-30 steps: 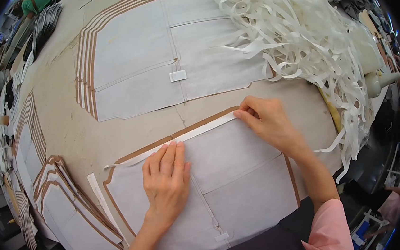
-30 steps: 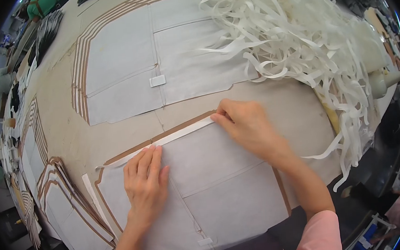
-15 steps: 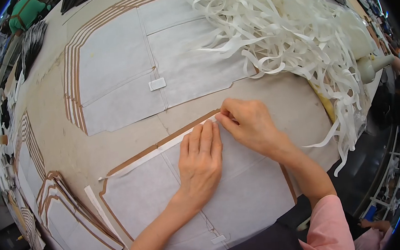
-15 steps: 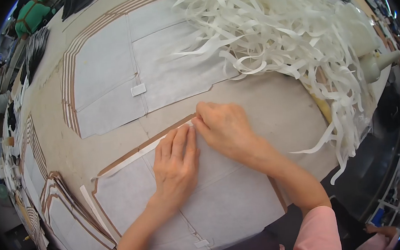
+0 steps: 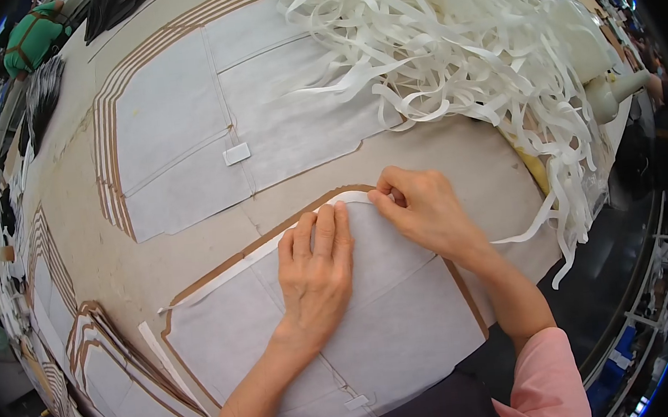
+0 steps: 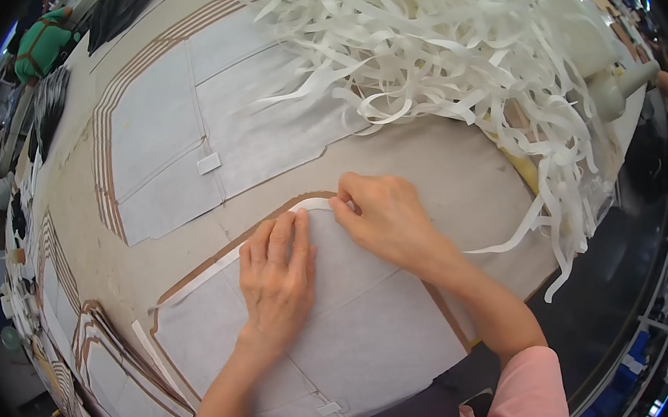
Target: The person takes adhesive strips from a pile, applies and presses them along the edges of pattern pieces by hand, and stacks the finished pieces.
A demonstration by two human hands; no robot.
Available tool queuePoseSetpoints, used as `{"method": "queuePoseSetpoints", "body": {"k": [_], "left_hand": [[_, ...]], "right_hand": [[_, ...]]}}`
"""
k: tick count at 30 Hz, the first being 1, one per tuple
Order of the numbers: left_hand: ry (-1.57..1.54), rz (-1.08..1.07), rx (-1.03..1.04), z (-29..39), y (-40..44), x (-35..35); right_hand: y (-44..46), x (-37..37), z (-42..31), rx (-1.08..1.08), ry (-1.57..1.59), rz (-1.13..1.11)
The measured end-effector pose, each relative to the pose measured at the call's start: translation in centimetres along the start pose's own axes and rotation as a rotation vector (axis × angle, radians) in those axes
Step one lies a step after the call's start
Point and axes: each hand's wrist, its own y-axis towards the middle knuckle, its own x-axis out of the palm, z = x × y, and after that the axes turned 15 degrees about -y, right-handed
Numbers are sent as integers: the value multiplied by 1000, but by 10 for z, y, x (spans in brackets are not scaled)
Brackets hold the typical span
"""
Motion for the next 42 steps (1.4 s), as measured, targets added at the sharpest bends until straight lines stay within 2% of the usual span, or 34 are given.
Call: {"method": "queuePoseSetpoints", "body": {"k": [5, 11, 14, 20, 26, 29, 32, 35, 38, 42], "left_hand": [[-77, -1, 44, 3, 9, 5], [8, -38, 82, 8, 12, 9], [30, -70, 78, 10, 12, 6], [51, -95, 70, 16, 15, 4], [-37, -25, 112, 18, 15, 15], [-40, -38, 105, 19, 16, 12], [-44, -35, 87, 20, 14, 14], [1, -75, 71, 24, 15, 13], [-70, -35, 39, 26, 16, 12], [-84, -32, 26, 27, 17, 12]], "right_hand": [[1, 7, 2, -61, -71, 29], [-5, -2, -1, -4, -74, 4], [-14, 2, 16, -22, 2, 126], [-8, -1, 19, 61, 53, 44], [-5, -8, 13, 39, -36, -8], [-1, -12, 18, 43, 42, -69], [1, -20, 23, 195, 269, -235], [2, -18, 22, 122, 105, -204], [2, -22, 26, 139, 144, -237], [-1, -23, 25, 266, 270, -242]]}}
